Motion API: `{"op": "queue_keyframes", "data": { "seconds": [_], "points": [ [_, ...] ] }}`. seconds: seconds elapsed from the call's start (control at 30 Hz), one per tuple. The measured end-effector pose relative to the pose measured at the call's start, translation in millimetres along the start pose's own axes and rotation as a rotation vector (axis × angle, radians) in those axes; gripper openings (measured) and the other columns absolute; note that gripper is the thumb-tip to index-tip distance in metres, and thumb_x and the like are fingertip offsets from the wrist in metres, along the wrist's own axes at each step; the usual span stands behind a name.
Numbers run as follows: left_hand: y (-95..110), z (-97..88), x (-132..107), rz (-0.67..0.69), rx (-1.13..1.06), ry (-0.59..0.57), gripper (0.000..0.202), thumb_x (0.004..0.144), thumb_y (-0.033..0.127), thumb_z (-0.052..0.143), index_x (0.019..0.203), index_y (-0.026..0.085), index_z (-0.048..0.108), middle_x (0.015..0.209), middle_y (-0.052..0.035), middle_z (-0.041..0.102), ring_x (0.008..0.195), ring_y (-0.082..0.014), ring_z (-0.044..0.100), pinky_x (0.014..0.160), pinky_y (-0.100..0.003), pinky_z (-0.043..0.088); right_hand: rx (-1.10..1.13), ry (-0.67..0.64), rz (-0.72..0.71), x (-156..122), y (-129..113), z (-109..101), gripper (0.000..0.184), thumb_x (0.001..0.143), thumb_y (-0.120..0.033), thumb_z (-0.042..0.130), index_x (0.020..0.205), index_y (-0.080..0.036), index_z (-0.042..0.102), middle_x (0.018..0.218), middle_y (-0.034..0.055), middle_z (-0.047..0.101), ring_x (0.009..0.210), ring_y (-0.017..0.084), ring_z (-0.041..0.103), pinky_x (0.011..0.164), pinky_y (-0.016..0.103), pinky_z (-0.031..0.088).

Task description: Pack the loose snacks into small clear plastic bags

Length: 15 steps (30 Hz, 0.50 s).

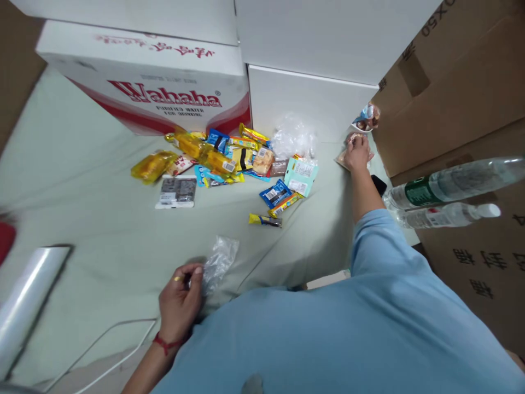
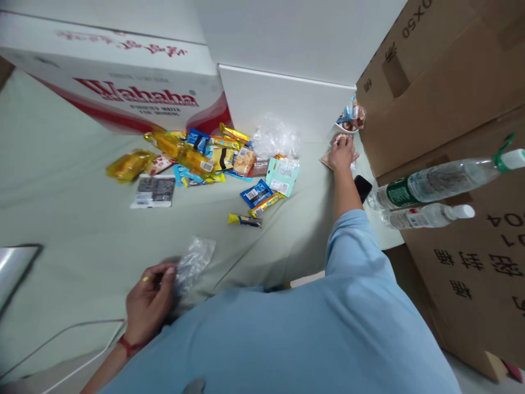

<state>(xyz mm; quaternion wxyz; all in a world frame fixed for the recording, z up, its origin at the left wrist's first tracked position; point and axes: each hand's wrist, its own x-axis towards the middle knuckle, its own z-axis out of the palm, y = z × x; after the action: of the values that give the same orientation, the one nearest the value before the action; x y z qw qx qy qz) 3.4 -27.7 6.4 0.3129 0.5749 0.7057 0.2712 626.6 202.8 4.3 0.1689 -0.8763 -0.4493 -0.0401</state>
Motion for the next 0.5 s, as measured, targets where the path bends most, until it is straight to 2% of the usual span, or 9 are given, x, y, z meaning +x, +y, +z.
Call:
{"op": "queue_keyframes", "data": {
  "seconds": [0.17,0.3,0.43,0.5],
  "points": [
    [-2,0.1,-2,-0.064,0.059,0.002,0.049,0.090,0.067,0.054,0.100,0.023,0.072,0.090,-0.0063,0.078,0.081,-0.0248,0.070,0.076,-0.037,0.053,-0.017,-0.003,0.004,29,-5,5,0.046,0.111,-0.040,0.033,0.147,-0.020,0.054,0.163,0.0199,0.037,0.144,0.037,0.041,0.118,0.068,0.024],
    [1,1.3,-6,-0.119,-0.012,0.046,0.052,0.087,0.072,0.059,0.100,0.023,0.072,0.091,-0.0060,0.078,0.084,-0.0249,0.070,0.077,-0.037,0.055,-0.050,-0.032,-0.016,53,-15,3,0.050,0.113,-0.038,0.025,0.149,-0.015,0.051,0.161,0.0242,0.036,0.144,0.032,0.041,0.119,0.064,0.024],
    [12,3.9,-10,-0.166,-0.140,0.100,0.054,0.085,0.074,0.065,0.100,0.022,0.072,0.092,-0.0058,0.078,0.087,-0.0243,0.072,0.077,-0.035,0.057,-0.089,-0.039,-0.044,71,-25,-5,0.043,0.108,-0.033,0.039,0.146,-0.020,0.055,0.157,0.0196,0.045,0.138,0.030,0.047,0.118,0.067,0.030],
    [22,4.7,-12,-0.185,-0.197,0.091,0.054,0.086,0.073,0.066,0.101,0.022,0.072,0.093,-0.0067,0.078,0.087,-0.0242,0.073,0.077,-0.035,0.057,-0.127,-0.063,-0.079,78,-26,-7,0.045,0.106,-0.030,0.042,0.147,-0.017,0.056,0.155,0.0226,0.047,0.139,0.030,0.047,0.119,0.068,0.025]
  ]
}}
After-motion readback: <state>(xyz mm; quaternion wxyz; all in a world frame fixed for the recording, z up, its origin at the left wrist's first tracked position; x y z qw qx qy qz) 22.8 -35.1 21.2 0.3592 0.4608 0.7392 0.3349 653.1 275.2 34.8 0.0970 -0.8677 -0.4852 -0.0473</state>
